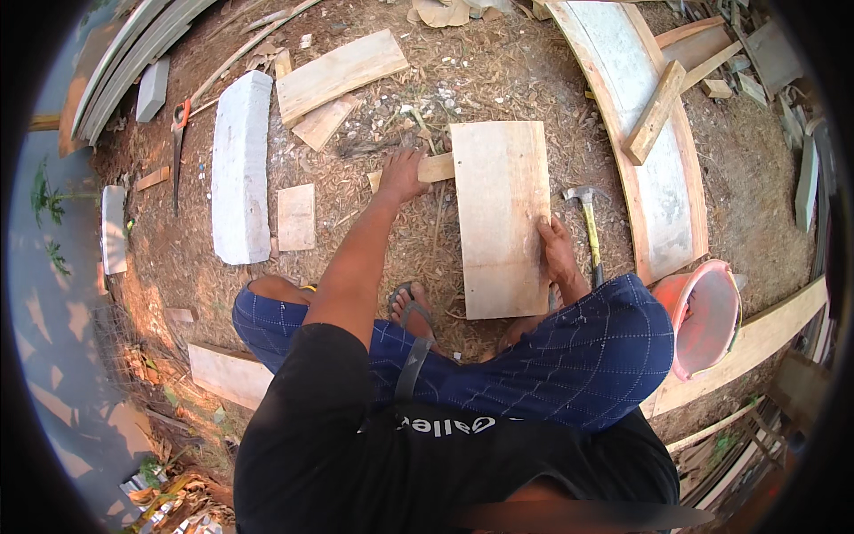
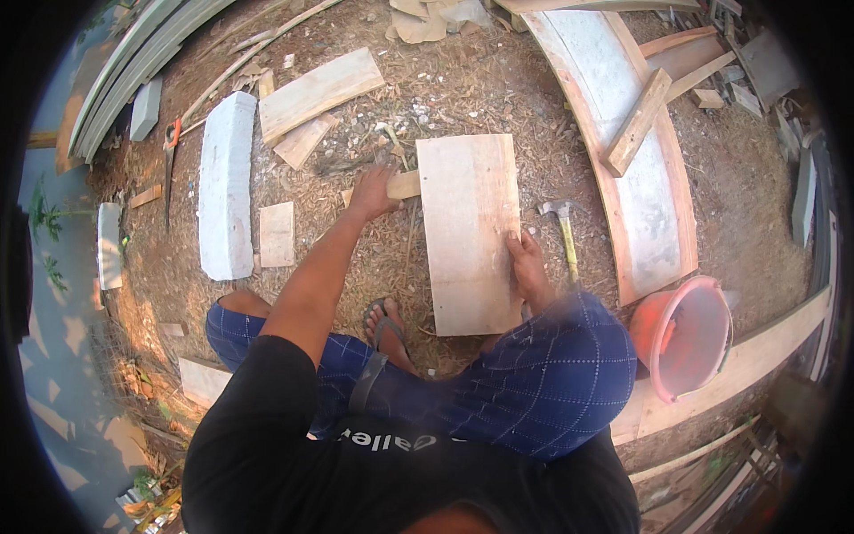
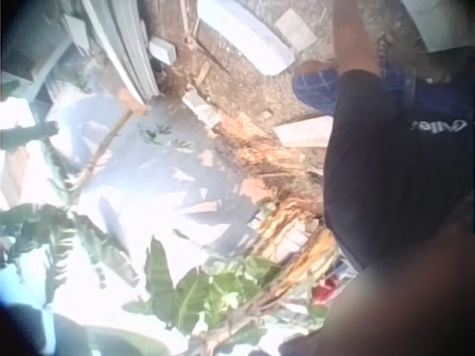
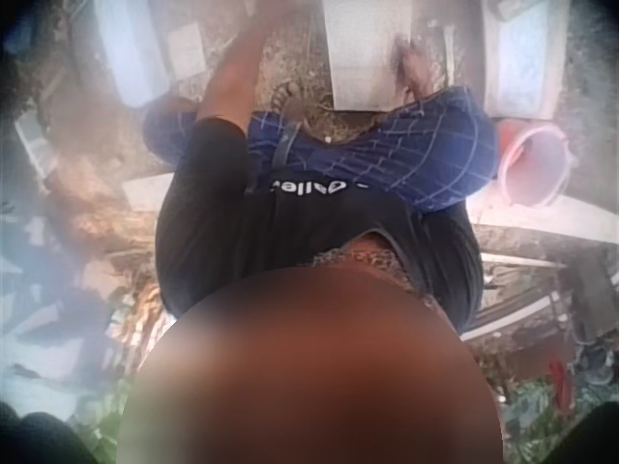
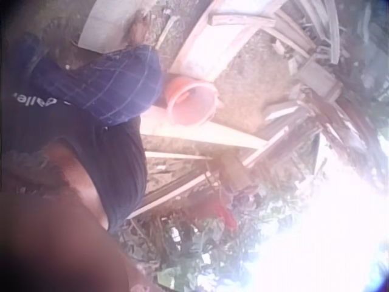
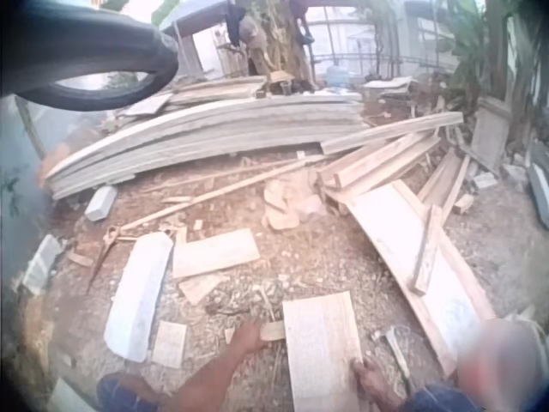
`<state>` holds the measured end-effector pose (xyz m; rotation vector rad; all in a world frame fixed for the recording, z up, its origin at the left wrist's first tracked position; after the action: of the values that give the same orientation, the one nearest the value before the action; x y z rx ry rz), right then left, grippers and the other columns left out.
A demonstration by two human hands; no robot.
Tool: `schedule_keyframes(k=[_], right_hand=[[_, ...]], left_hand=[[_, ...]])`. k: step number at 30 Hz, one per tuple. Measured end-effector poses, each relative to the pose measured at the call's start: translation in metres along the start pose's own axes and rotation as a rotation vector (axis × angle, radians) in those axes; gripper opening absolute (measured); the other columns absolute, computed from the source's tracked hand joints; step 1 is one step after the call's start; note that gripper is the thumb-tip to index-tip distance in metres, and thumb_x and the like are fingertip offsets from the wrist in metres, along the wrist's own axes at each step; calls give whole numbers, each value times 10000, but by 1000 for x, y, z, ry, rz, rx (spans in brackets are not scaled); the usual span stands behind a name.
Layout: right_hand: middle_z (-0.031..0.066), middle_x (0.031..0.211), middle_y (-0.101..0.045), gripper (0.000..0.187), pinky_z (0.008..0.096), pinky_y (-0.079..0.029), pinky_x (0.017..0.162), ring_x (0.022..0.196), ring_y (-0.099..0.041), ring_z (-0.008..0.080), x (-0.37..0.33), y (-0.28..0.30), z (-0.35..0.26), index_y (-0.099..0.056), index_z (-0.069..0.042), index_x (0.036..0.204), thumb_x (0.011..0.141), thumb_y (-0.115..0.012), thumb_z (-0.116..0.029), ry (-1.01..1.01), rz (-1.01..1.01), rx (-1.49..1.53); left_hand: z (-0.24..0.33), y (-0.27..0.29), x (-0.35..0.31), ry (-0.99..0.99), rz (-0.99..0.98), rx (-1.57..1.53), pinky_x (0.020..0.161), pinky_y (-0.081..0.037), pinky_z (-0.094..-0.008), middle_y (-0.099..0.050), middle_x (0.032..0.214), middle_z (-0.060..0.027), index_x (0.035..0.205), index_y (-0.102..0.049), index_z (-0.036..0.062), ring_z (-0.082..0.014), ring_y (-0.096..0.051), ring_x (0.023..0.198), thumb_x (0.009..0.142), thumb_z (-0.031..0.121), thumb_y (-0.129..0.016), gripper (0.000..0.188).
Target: The person cuts a wooden plank with a hand saw, then gathers smaller wood pieces and nails. They sit on the ground and hammer nails to join the pieces into a small wooden frame.
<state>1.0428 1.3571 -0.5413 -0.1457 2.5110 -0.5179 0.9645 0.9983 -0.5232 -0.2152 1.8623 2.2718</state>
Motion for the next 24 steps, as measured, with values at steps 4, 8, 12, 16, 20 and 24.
schedule_keyframes(k=[4, 8, 12, 16, 20, 24], right_hand=[[51, 1044, -687, 267, 317, -537, 790, 882, -637, 121, 19, -32, 23, -592, -8, 1234, 1061, -511, -195, -131, -96, -53], [51, 1051, -682, 274, 317, -525, 806, 904, -625, 118, 19, -56, 49, -591, 0, 1237, 1059, -517, -195, -151, -130, -55], [61, 1085, -678, 292, 313, -510, 840, 934, -614, 127, 10, -47, 74, -588, 4, 1255, 1056, -527, -201, -37, -128, -149], [63, 1109, -670, 289, 320, -499, 875, 965, -605, 130, 3, -33, 93, -592, 6, 1255, 1049, -532, -188, -102, -105, -190], [144, 1115, -683, 399, 377, -506, 870, 987, -647, 229, 7, -35, 87, -569, 13, 1281, 1025, -562, -294, -53, -64, -388], [207, 1117, -683, 466, 405, -514, 873, 1005, -670, 307, -2, -48, 71, -539, -24, 1334, 994, -609, -335, 35, 66, -889]], left_hand=[[-51, -3, 12, 176, 118, -962, 1119, -370, -363, -540, 1457, -139, 1484, -468, 63, -226, -510, 1322, 914, 233, -705, 641], [-51, -4, 16, 309, 170, -1077, 1044, -432, -330, -630, 1347, -137, 1426, -535, 40, -212, -598, 1182, 994, 252, -602, 486], [-32, -11, 19, 223, 27, -871, 978, -477, -346, -678, 1238, -126, 1247, -677, 49, -203, -639, 1080, 987, 249, -615, 334], [-22, -16, 14, 130, 30, -645, 969, -474, -355, -716, 1144, -161, 1137, -719, 24, -238, -660, 1067, 921, 246, -682, 312], [-33, -27, 10, 42, 143, -659, 919, -502, -381, -720, 1092, -198, 1147, -725, 43, -288, -683, 1006, 887, 264, -691, 343], [-38, -23, 8, 31, 137, -674, 929, -505, -387, -717, 1120, -217, 1156, -727, 44, -306, -691, 1024, 885, 261, -687, 350]])
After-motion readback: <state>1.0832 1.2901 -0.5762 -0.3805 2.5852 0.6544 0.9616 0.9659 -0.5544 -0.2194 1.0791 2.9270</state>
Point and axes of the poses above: each hand's wrist, its own x-axis towards the middle knuckle, its own y-axis out of the back of the hand, z = x × y, the point moved 3 cm from there along x, towards the middle knuckle
